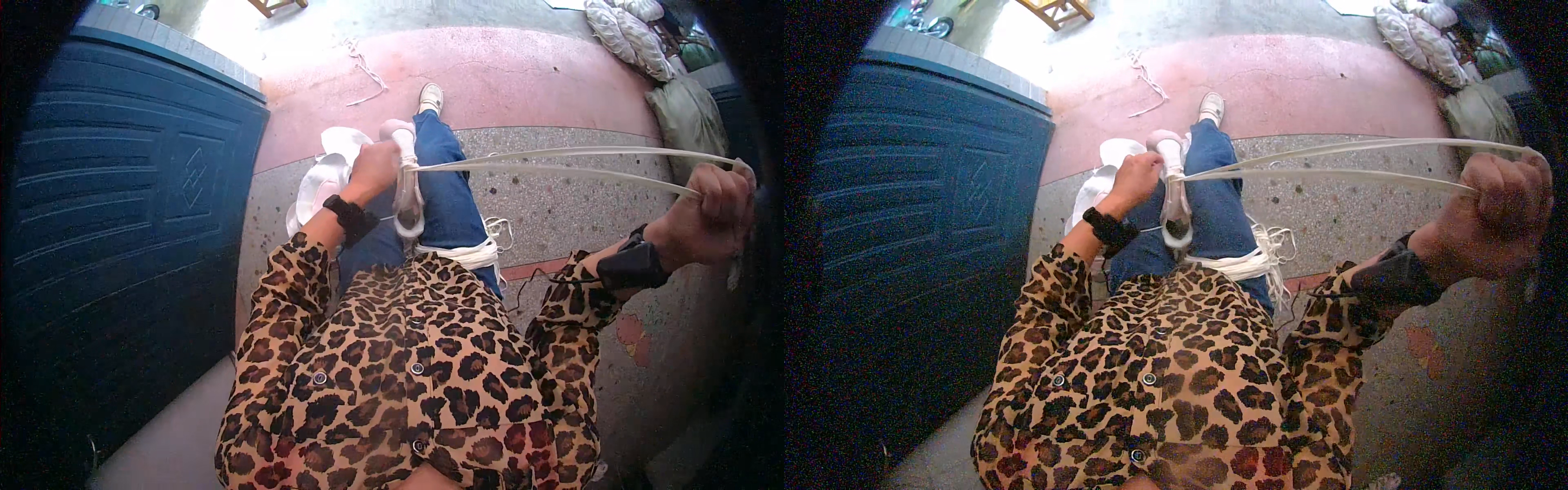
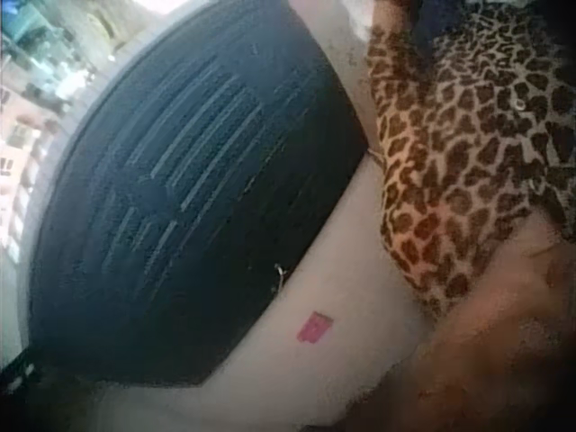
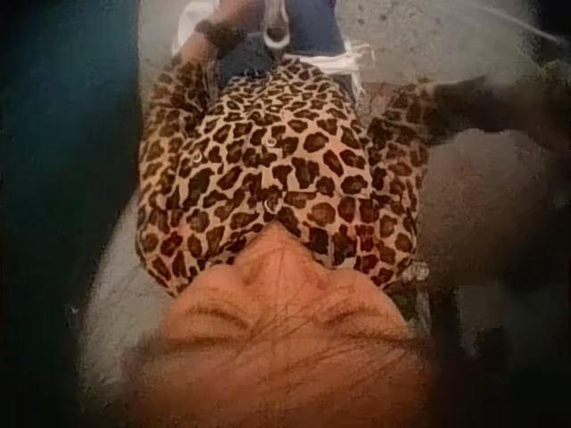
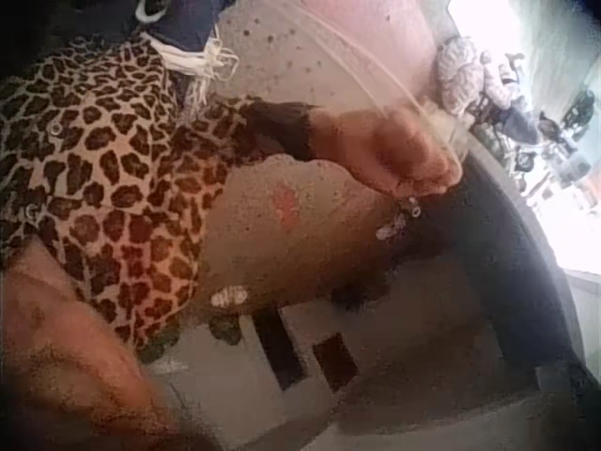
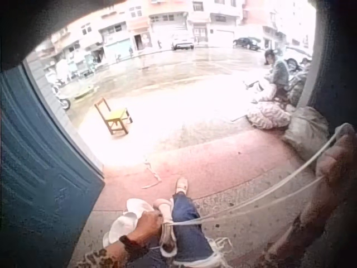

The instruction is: Lacing a pair of white sneakers while sitting.

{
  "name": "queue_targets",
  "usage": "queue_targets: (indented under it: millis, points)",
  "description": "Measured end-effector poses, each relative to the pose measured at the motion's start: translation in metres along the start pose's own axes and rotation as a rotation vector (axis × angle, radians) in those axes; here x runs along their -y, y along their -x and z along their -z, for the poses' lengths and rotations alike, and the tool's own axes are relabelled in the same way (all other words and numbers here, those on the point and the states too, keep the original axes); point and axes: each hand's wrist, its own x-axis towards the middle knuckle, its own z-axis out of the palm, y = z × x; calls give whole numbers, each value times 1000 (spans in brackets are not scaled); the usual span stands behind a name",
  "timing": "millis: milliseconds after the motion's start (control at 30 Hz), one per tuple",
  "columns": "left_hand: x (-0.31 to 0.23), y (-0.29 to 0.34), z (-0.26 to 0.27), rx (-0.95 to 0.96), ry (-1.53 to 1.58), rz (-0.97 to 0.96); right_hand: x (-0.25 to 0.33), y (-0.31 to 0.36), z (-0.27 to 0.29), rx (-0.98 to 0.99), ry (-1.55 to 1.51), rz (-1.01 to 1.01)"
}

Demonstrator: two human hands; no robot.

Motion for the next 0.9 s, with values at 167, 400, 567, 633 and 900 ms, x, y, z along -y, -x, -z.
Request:
queue_targets:
  millis: [167, 400, 567, 633, 900]
  points:
    - [-41, -16, 22, 344, 248, -177, 2, 0, -3, 28, 99, 110]
    - [-42, -36, 21, 783, 313, -262, -29, -12, -14, 10, 135, -151]
    - [-19, -25, 55, 564, 528, -113, -44, 2, 4, -142, 341, -116]
    - [23, -15, 98, 270, 1163, -8, -18, 14, 39, -174, 324, -76]
    - [326, 76, 305, -465, 1735, 527, 5, 107, 208, -623, 498, -330]
